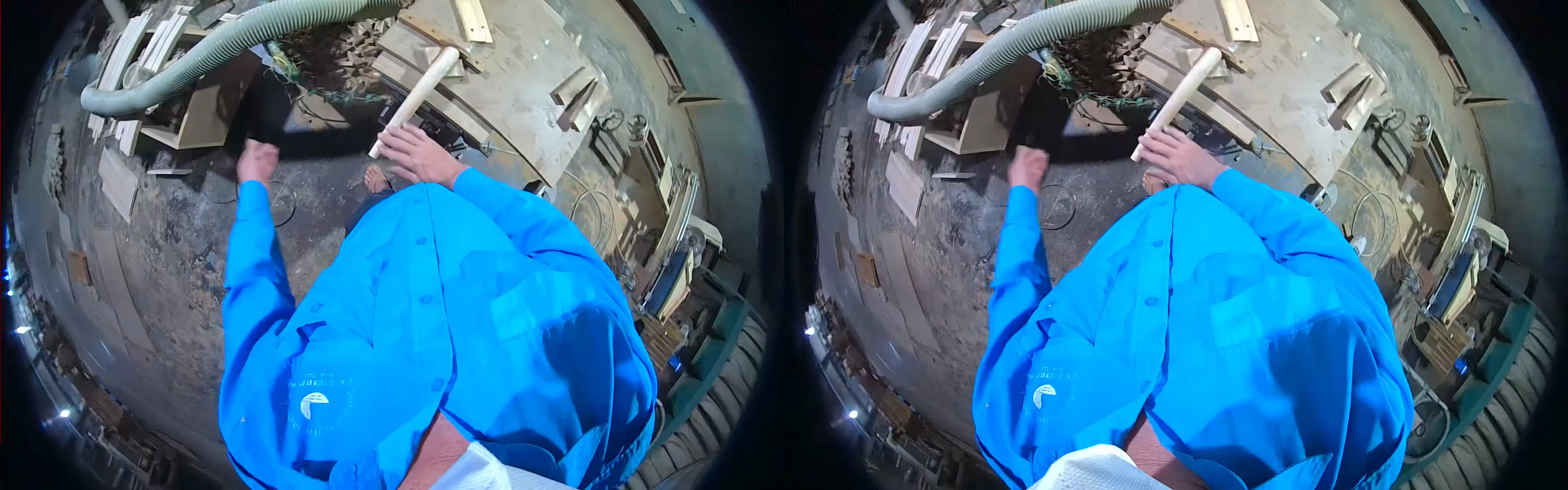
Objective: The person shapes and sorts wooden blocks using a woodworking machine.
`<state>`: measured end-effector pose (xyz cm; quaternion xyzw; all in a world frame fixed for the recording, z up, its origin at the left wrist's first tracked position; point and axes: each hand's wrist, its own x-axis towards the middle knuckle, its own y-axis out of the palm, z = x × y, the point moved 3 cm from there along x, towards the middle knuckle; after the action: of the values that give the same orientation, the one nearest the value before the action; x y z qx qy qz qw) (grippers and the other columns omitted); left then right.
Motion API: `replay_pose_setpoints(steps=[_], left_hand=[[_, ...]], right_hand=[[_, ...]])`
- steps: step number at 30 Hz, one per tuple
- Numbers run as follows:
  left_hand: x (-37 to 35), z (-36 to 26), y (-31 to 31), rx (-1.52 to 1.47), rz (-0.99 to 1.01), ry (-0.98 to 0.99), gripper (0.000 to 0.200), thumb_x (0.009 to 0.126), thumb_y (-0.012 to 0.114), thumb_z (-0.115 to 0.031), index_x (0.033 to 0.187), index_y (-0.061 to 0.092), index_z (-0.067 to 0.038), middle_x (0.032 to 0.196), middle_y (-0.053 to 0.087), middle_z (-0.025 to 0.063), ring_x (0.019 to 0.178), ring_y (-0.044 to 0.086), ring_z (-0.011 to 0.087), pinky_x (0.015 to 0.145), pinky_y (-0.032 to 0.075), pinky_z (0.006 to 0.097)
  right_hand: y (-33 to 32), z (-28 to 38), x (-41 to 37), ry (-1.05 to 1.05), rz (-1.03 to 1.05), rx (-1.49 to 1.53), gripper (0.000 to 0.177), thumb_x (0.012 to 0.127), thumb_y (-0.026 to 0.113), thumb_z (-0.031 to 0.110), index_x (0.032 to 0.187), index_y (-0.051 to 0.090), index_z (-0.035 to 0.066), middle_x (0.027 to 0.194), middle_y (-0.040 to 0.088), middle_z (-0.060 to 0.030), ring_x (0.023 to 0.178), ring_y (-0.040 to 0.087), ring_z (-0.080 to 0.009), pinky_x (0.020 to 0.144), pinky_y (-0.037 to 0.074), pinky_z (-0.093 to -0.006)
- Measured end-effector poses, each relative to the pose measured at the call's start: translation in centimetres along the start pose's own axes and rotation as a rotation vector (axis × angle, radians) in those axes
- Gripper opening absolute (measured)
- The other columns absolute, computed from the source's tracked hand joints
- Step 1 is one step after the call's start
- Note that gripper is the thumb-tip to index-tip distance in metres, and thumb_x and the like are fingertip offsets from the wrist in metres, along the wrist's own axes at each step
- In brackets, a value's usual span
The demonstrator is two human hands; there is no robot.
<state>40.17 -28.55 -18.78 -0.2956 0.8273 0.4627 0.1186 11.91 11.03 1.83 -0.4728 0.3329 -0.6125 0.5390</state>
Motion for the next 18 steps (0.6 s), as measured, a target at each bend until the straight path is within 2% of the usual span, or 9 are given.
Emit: replay_pose_setpoints(steps=[1, 2, 3, 5, 6, 8, 9, 12, 18], left_hand=[[-0.9, 3.9, 3.8, -0.151, 0.349, -0.309, 0.04, 0.107, 0.054, -0.047, 0.098, 0.066, -0.01, 0.092, 0.072, 0.0072, 0.078, 0.067, 0.0219, 0.068, 0.053, 0.033], [-1.3, 9.5, 3.4, -0.13, 0.26, -0.293, 0.042, 0.107, 0.055, -0.048, 0.104, 0.068, -0.008, 0.095, 0.073, 0.0092, 0.078, 0.068, 0.0227, 0.064, 0.053, 0.0308], [-3.0, 13.5, 5.3, 0.296, -0.419, -0.341, 0.046, 0.104, 0.06, -0.049, 0.119, 0.066, -0.005, 0.101, 0.073, 0.0109, 0.079, 0.069, 0.0215, 0.06, 0.053, 0.0289], [-5.4, 19.8, 9.6, 0.496, -0.37, -0.517, 0.06, 0.1, 0.067, -0.051, 0.133, 0.059, -0.002, 0.107, 0.073, 0.0118, 0.079, 0.07, 0.0195, 0.059, 0.055, 0.0286], [-5.5, 20.9, 10.9, 0.497, -0.369, -0.522, 0.06, 0.1, 0.067, -0.051, 0.133, 0.059, -0.002, 0.107, 0.073, 0.0118, 0.079, 0.07, 0.0195, 0.059, 0.055, 0.0286], [-5.8, 21.3, 13.5, 0.515, -0.384, -0.497, 0.067, 0.097, 0.071, -0.052, 0.138, 0.054, -0.002, 0.107, 0.072, 0.0103, 0.078, 0.07, 0.0176, 0.061, 0.057, 0.0294], [-5.8, 20.3, 15.7, 0.56, -0.407, -0.457, 0.055, 0.099, 0.07, -0.048, 0.126, 0.058, -0.001, 0.093, 0.068, 0.0077, 0.069, 0.064, 0.0131, 0.053, 0.048, 0.0272], [-2.7, 18.6, 17.0, 0.521, -0.27, -0.358, 0.053, 0.1, 0.068, -0.048, 0.127, 0.06, -0.003, 0.094, 0.069, 0.0062, 0.071, 0.063, 0.0125, 0.056, 0.048, 0.0259], [1.1, 13.3, 26.5, 0.858, -0.077, -0.007, 0.047, 0.105, 0.061, -0.044, 0.123, 0.067, -0.002, 0.106, 0.072, 0.0076, 0.092, 0.066, 0.0146, 0.079, 0.053, 0.0296]], right_hand=[[-0.1, 0.3, -1.8, -0.005, 0.02, 0.09, 0.043, 0.101, 0.062, 0.038, 0.129, 0.066, 0.005, 0.145, 0.058, -0.0125, 0.141, 0.048, -0.0335, 0.116, 0.036, -0.0537], [-0.2, 0.5, -3.7, -0.009, 0.04, 0.179, 0.041, 0.1, 0.064, 0.035, 0.127, 0.067, 0.005, 0.144, 0.059, -0.0138, 0.139, 0.05, -0.0347, 0.114, 0.039, -0.0526], [-0.4, 0.7, -6.0, -0.001, 0.044, 0.179, 0.041, 0.1, 0.064, 0.035, 0.127, 0.067, 0.005, 0.144, 0.059, -0.0138, 0.139, 0.05, -0.0347, 0.114, 0.039, -0.0526], [-1.2, 0.6, -10.9, 0.317, 0.022, 0.223, 0.034, 0.099, 0.066, 0.03, 0.119, 0.07, 0.004, 0.132, 0.065, -0.0164, 0.124, 0.061, -0.0378, 0.103, 0.049, -0.0488], [-1.9, 0.9, -11.8, 0.323, 0.023, 0.224, 0.034, 0.099, 0.066, 0.03, 0.119, 0.07, 0.004, 0.132, 0.065, -0.0164, 0.124, 0.061, -0.0378, 0.103, 0.049, -0.0488], [-3.5, 1.0, -13.0, 0.615, -0.017, 0.273, 0.027, 0.098, 0.067, 0.024, 0.114, 0.072, 0.004, 0.119, 0.07, -0.0166, 0.107, 0.067, -0.0389, 0.09, 0.056, -0.045], [-4.2, 1.1, -13.2, 0.637, -0.091, 0.234, 0.027, 0.096, 0.07, 0.023, 0.116, 0.072, 0.005, 0.111, 0.071, -0.0163, 0.1, 0.069, -0.0383, 0.085, 0.057, -0.044], [-4.3, 0.4, -14.2, 0.796, -0.206, 0.235, 0.026, 0.095, 0.072, 0.02, 0.116, 0.072, 0.005, 0.11, 0.071, -0.0164, 0.101, 0.069, -0.0378, 0.086, 0.057, -0.0438], [-5.3, -0.2, -13.5, 0.824, -0.346, 0.187, 0.027, 0.094, 0.073, 0.019, 0.117, 0.071, 0.004, 0.108, 0.071, -0.0156, 0.1, 0.07, -0.0366, 0.085, 0.057, -0.0427]])
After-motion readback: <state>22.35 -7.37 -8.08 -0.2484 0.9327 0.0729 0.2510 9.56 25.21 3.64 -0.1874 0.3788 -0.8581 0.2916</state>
